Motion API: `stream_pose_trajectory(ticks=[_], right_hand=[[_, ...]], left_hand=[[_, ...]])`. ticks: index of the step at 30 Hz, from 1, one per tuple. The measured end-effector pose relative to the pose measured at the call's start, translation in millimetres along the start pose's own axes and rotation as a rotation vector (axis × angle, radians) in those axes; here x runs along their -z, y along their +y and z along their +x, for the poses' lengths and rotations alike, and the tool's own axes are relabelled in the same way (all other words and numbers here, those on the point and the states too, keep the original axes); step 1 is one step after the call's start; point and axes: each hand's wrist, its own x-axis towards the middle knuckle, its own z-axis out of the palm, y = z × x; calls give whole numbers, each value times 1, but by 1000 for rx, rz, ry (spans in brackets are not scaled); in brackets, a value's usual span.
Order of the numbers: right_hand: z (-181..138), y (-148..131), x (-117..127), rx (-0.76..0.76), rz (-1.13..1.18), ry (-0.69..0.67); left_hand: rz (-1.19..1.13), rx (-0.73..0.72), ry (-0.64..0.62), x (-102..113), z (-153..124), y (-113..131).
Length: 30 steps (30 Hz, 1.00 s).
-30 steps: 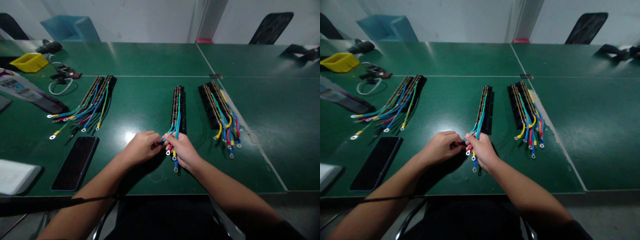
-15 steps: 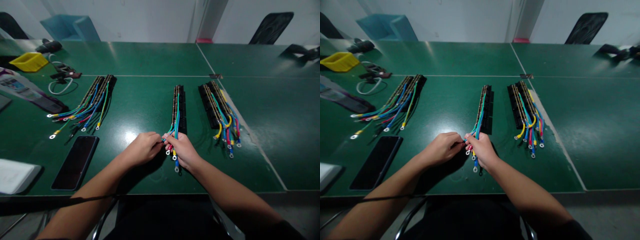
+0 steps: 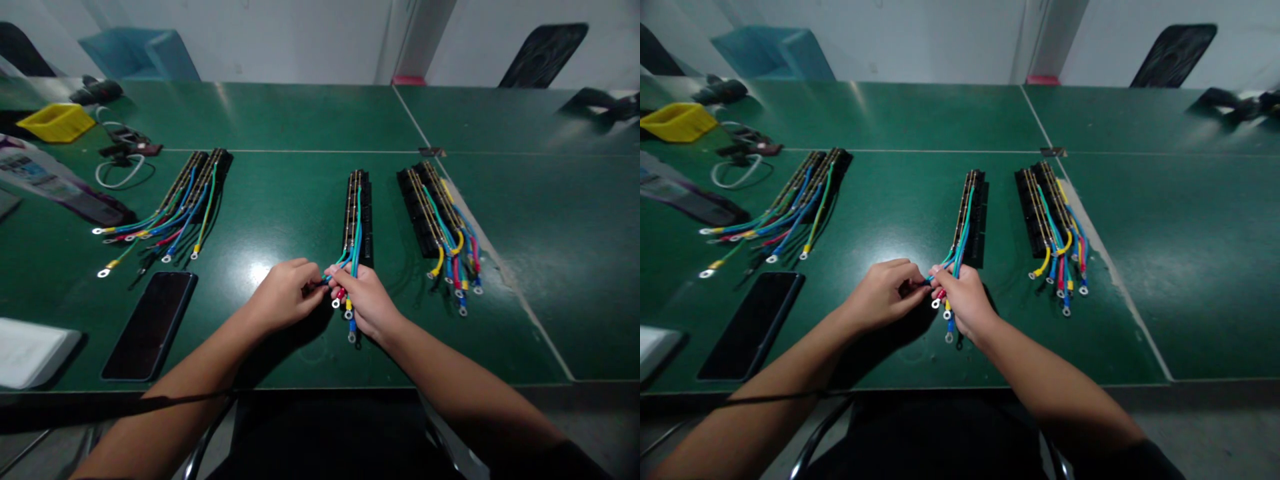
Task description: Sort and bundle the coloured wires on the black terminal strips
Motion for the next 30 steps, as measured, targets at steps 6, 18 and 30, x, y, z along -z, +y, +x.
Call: stream_pose_trajectory(ticks=[6, 18, 30], right_hand=[[0, 1, -1, 7, -22, 22], [1, 1, 2, -1, -33, -11], [2, 1, 3, -17, -32, -14]], left_hand=[[34, -3, -32, 0, 0, 0], [198, 6, -167, -5, -1, 3], [179, -19, -132, -5, -1, -8]])
